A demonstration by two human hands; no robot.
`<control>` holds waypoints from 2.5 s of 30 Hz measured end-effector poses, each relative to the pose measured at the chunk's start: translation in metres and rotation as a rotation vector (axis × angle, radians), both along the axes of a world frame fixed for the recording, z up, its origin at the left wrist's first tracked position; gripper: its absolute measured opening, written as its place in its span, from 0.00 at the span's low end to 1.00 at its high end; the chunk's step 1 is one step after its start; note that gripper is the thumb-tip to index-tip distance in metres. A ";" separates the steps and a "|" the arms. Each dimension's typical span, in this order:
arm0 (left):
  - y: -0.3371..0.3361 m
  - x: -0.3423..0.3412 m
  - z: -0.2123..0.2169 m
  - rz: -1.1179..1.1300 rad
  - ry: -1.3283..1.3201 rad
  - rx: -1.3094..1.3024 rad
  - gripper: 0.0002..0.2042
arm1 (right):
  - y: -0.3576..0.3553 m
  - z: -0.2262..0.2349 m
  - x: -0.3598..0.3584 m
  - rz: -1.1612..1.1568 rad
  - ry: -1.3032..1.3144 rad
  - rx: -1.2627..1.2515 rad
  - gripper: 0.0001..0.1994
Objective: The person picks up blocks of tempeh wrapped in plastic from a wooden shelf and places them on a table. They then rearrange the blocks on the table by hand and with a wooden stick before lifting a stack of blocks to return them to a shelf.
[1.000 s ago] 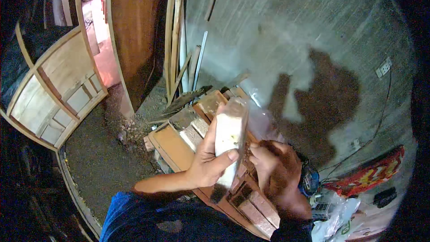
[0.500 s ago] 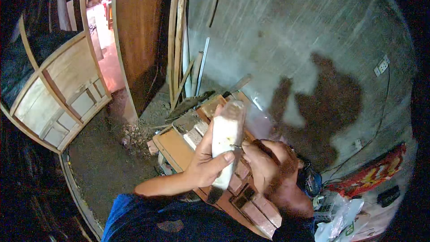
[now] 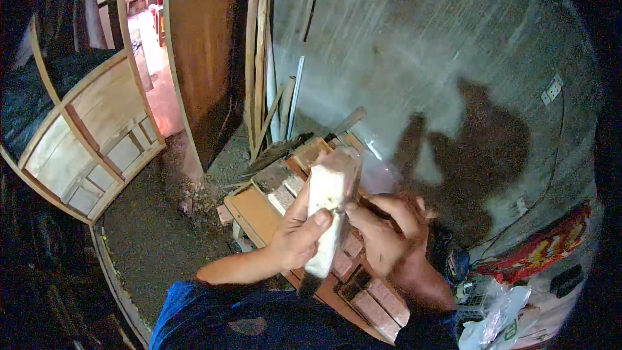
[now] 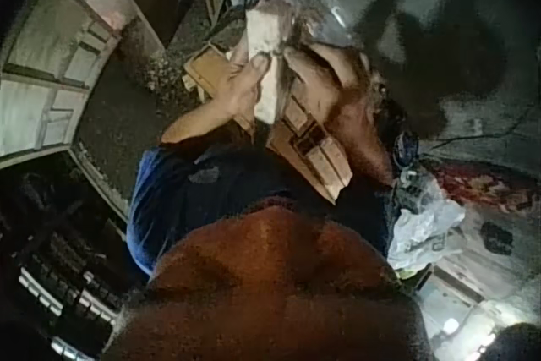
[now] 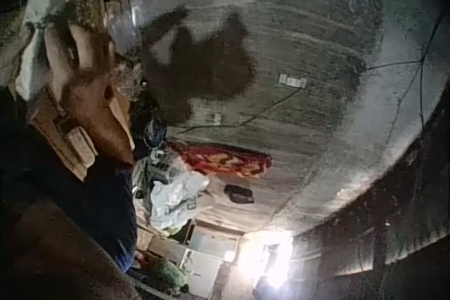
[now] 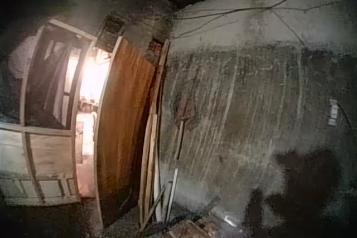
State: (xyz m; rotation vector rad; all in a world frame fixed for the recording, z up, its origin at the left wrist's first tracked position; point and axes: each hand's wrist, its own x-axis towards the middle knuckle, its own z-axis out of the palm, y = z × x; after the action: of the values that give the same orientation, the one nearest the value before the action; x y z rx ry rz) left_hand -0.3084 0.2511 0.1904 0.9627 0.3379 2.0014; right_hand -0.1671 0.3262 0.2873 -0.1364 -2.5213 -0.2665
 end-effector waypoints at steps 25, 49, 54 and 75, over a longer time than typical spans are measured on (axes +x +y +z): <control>-0.008 0.013 0.003 -0.026 -0.017 -0.064 0.37 | -0.022 0.007 0.008 -0.114 0.017 0.275 0.18; -0.007 0.007 0.003 -0.019 -0.016 0.023 0.38 | -0.016 -0.008 -0.004 0.036 0.205 -0.063 0.16; 0.000 0.007 -0.003 0.017 -0.017 0.021 0.37 | -0.010 -0.042 -0.003 0.193 0.479 -0.244 0.14; 0.082 -0.045 -0.110 0.137 -0.396 -0.466 0.25 | 0.025 -0.158 0.016 -0.534 -0.595 -1.125 0.37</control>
State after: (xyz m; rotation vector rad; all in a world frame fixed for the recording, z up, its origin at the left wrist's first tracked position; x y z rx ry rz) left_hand -0.3530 0.3332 0.0803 0.2516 0.6246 2.0496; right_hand -0.1514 0.3514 0.1291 -1.3263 -2.8281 1.0870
